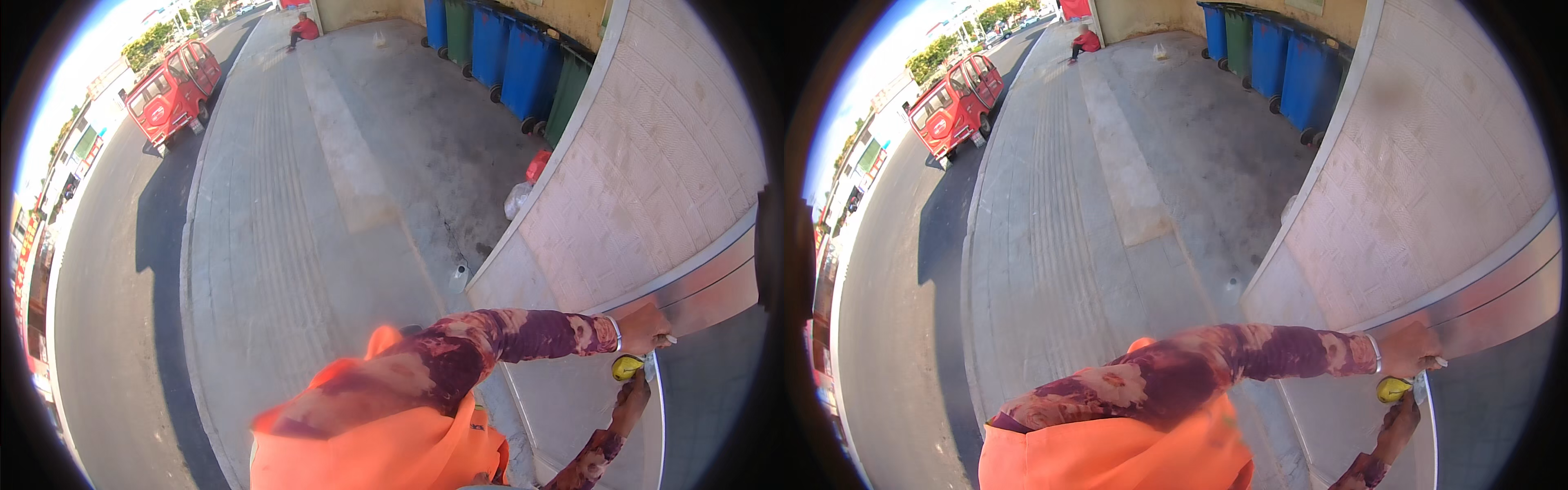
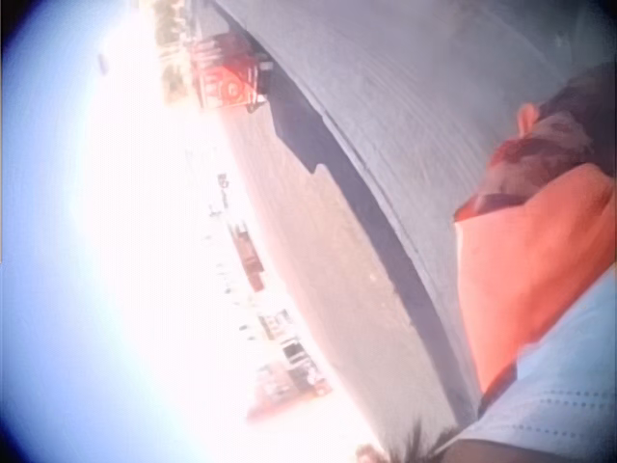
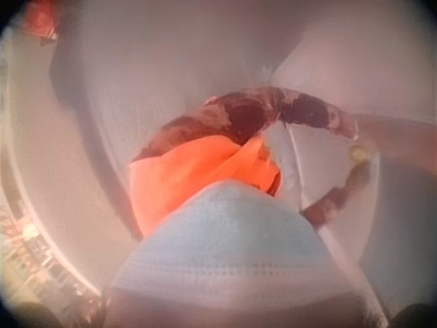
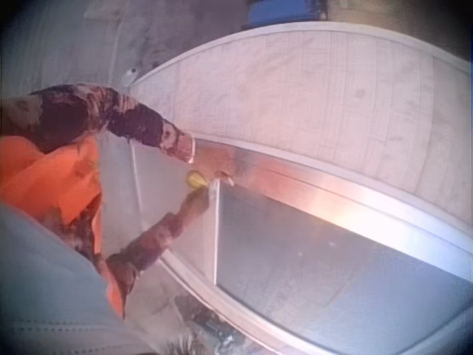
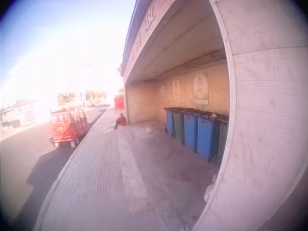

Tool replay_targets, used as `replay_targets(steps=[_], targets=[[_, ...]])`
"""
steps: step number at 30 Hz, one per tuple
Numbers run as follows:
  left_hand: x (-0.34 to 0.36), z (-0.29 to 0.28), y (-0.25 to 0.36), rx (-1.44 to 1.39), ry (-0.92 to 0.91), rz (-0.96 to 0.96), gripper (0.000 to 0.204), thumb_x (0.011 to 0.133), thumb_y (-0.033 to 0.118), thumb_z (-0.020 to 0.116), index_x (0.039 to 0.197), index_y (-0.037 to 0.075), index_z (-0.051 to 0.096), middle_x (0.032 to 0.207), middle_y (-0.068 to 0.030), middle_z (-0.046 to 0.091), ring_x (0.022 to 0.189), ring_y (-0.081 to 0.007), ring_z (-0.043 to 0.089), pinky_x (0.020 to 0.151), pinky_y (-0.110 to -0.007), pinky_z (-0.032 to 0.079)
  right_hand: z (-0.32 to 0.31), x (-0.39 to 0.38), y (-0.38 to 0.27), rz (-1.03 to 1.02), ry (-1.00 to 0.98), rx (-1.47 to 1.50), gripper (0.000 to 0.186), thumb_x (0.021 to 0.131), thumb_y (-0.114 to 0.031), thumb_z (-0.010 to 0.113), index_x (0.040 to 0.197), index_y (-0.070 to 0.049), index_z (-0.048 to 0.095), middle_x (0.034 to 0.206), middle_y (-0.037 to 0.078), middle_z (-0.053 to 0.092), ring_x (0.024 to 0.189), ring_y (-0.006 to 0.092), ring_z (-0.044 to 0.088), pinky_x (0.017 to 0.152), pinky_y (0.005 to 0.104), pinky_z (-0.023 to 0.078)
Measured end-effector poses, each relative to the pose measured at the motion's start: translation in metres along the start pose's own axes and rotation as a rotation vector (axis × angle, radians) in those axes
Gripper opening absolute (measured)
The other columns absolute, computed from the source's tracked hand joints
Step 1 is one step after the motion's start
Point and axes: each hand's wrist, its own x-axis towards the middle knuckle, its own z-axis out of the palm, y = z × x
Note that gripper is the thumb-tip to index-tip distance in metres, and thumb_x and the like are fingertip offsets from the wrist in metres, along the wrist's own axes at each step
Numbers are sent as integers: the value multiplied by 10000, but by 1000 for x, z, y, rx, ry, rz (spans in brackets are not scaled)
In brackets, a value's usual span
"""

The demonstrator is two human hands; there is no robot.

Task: The person sorts items from a red plastic bag into a larger white bag, ties the white bag, and places it into a metal storage compartment. The person then wipes the compartment door with a cloth.

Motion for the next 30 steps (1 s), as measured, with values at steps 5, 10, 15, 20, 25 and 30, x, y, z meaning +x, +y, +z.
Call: replay_targets(steps=[5,10,15,20,25,30], targets=[[7,63,-14,269,-422,159,156,743,211,696,756,59,732,701,-165,663,701,-370,658,646,-439,514,-17,7,-2,-21,-123,-79,286,932,-290,604,745,-137,451,544,-60,332,394,39,268,355,222,185],[0,66,-34,187,-460,177,143,692,199,699,749,78,748,698,-148,674,702,-363,665,644,-442,525,-29,-1,-20,164,-340,35,204,907,-229,596,777,-119,484,595,-58,362,424,29,278,360,202,197],[3,75,-30,346,-524,150,147,635,178,703,727,74,750,665,-155,669,693,-370,671,649,-431,545,-43,5,-30,62,-326,-11,159,920,-221,579,899,-64,577,632,-63,387,438,15,284,357,189,197],[18,58,-30,494,-795,75,187,670,220,743,808,97,774,802,-191,702,793,-375,691,741,-429,558,-18,-11,-24,-52,-226,128,165,944,-189,539,872,-52,596,622,-76,380,451,7,291,380,192,214],[43,19,-3,380,-1138,-55,304,844,280,623,1005,32,694,961,-214,686,944,-373,650,816,-434,497,-4,-47,-62,-218,-79,7,230,936,-174,584,841,22,661,627,-31,466,493,58,401,420,220,287],[39,29,-3,434,-1063,-89,392,899,398,637,935,13,705,843,-170,703,819,-345,667,753,-392,504,5,-57,-71,-439,-119,199,251,967,-236,596,945,5,660,724,-18,535,507,49,401,429,206,290]])
